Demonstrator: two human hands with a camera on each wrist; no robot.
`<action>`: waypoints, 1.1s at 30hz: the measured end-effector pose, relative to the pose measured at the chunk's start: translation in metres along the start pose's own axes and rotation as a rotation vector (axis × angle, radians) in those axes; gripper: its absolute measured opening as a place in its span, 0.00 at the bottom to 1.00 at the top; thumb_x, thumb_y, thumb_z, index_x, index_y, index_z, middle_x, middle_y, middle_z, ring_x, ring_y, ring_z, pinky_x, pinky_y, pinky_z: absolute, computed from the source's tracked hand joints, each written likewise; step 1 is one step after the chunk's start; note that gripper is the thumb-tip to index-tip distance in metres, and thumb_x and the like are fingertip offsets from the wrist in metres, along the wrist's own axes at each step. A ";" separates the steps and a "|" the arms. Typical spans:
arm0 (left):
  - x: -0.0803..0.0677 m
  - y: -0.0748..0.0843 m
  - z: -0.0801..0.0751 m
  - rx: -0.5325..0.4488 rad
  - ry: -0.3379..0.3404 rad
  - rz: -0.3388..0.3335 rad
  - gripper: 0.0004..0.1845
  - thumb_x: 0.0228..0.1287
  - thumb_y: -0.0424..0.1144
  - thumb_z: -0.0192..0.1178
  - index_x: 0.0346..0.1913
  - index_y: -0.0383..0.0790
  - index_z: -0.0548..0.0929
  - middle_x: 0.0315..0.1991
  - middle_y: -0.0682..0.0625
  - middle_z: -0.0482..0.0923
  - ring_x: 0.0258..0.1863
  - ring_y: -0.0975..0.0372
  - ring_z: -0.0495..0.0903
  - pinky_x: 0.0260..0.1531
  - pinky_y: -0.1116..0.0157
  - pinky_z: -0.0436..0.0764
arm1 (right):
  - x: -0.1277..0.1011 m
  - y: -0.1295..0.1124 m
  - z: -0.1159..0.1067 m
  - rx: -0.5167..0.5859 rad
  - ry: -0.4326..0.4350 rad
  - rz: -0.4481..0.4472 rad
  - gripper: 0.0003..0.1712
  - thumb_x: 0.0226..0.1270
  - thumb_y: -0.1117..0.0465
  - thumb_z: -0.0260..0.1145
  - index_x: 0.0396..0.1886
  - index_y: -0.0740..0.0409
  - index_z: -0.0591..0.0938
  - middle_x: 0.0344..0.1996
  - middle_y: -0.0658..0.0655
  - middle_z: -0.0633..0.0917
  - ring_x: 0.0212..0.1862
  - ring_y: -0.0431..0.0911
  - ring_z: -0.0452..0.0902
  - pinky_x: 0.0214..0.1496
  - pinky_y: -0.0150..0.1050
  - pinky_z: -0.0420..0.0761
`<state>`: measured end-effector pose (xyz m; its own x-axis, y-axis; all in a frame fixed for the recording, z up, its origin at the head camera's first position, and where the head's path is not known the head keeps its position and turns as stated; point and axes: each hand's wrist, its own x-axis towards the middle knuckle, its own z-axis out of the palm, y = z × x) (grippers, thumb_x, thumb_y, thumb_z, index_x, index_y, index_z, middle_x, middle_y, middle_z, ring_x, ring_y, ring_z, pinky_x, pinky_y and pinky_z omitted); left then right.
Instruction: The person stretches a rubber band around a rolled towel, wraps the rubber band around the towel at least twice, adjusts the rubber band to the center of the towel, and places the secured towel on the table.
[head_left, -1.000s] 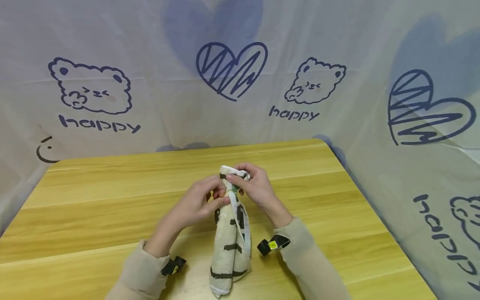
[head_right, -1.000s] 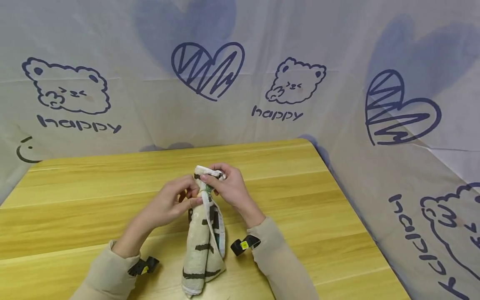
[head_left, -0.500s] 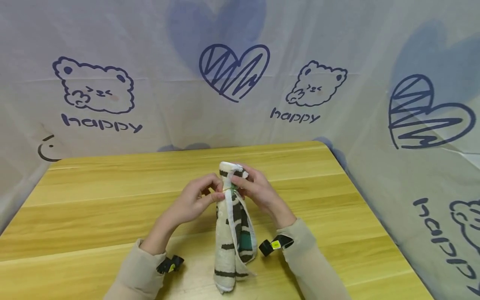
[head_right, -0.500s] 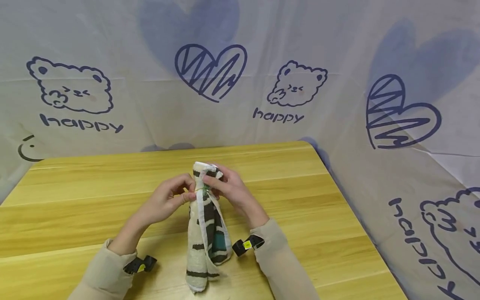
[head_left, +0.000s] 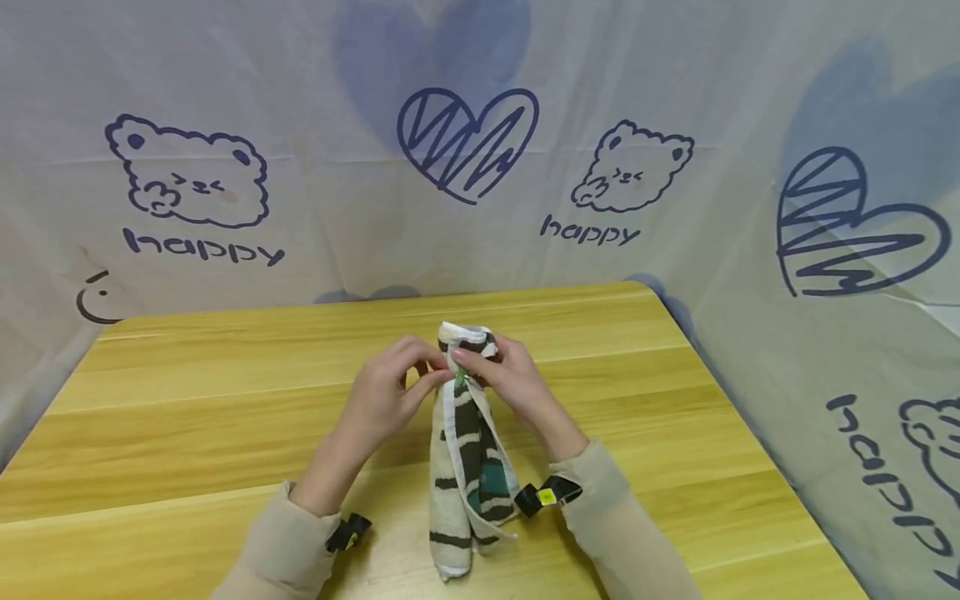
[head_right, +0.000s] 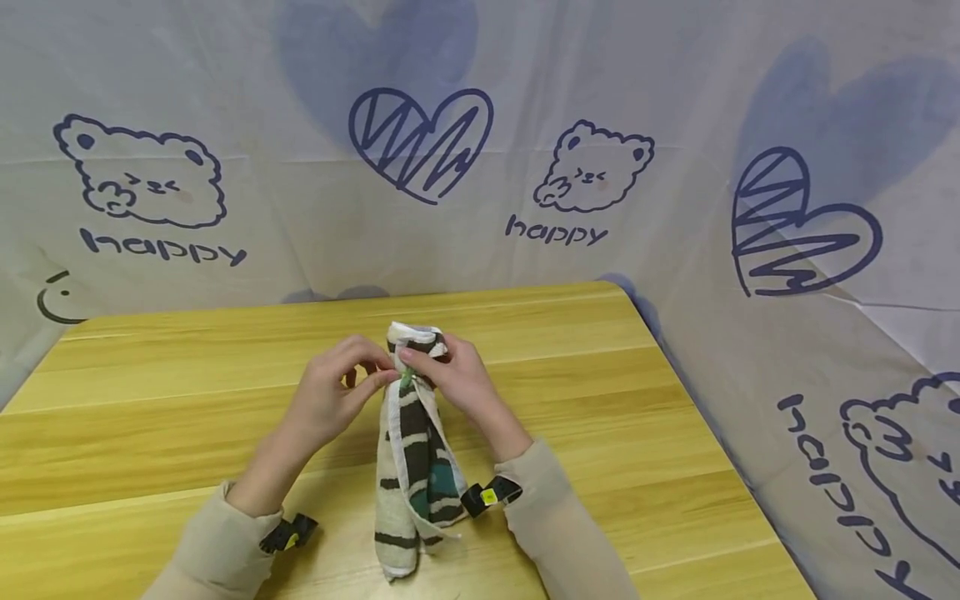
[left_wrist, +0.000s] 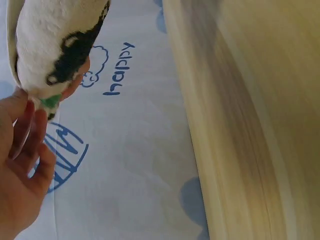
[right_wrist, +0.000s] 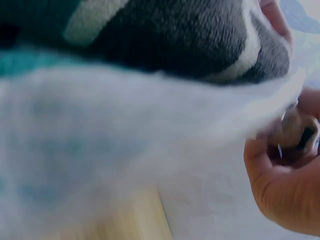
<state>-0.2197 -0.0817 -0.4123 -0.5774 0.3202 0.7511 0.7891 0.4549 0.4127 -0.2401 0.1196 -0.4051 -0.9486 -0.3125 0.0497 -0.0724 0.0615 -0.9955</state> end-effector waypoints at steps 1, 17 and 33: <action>0.000 0.001 0.001 0.040 0.009 0.028 0.09 0.58 0.30 0.76 0.39 0.39 0.86 0.37 0.50 0.83 0.26 0.63 0.77 0.22 0.68 0.74 | 0.000 0.000 0.001 -0.007 0.018 -0.001 0.19 0.75 0.57 0.68 0.55 0.67 0.82 0.33 0.51 0.82 0.32 0.41 0.74 0.35 0.34 0.76; -0.001 0.008 0.001 0.281 -0.060 0.116 0.06 0.63 0.34 0.74 0.39 0.39 0.87 0.40 0.50 0.84 0.30 0.60 0.82 0.24 0.63 0.82 | 0.001 0.001 0.015 0.117 0.207 0.041 0.15 0.70 0.65 0.72 0.51 0.71 0.84 0.33 0.51 0.86 0.30 0.38 0.76 0.31 0.30 0.76; -0.005 0.014 0.013 0.202 -0.298 0.072 0.08 0.51 0.35 0.66 0.31 0.46 0.77 0.29 0.57 0.73 0.28 0.66 0.70 0.25 0.71 0.74 | 0.008 0.014 0.012 0.071 0.234 0.024 0.15 0.67 0.66 0.73 0.50 0.72 0.86 0.37 0.59 0.88 0.33 0.39 0.81 0.31 0.29 0.80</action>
<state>-0.2088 -0.0661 -0.4167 -0.5808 0.5721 0.5791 0.7900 0.5677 0.2315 -0.2446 0.1069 -0.4198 -0.9959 -0.0831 0.0354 -0.0353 -0.0031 -0.9994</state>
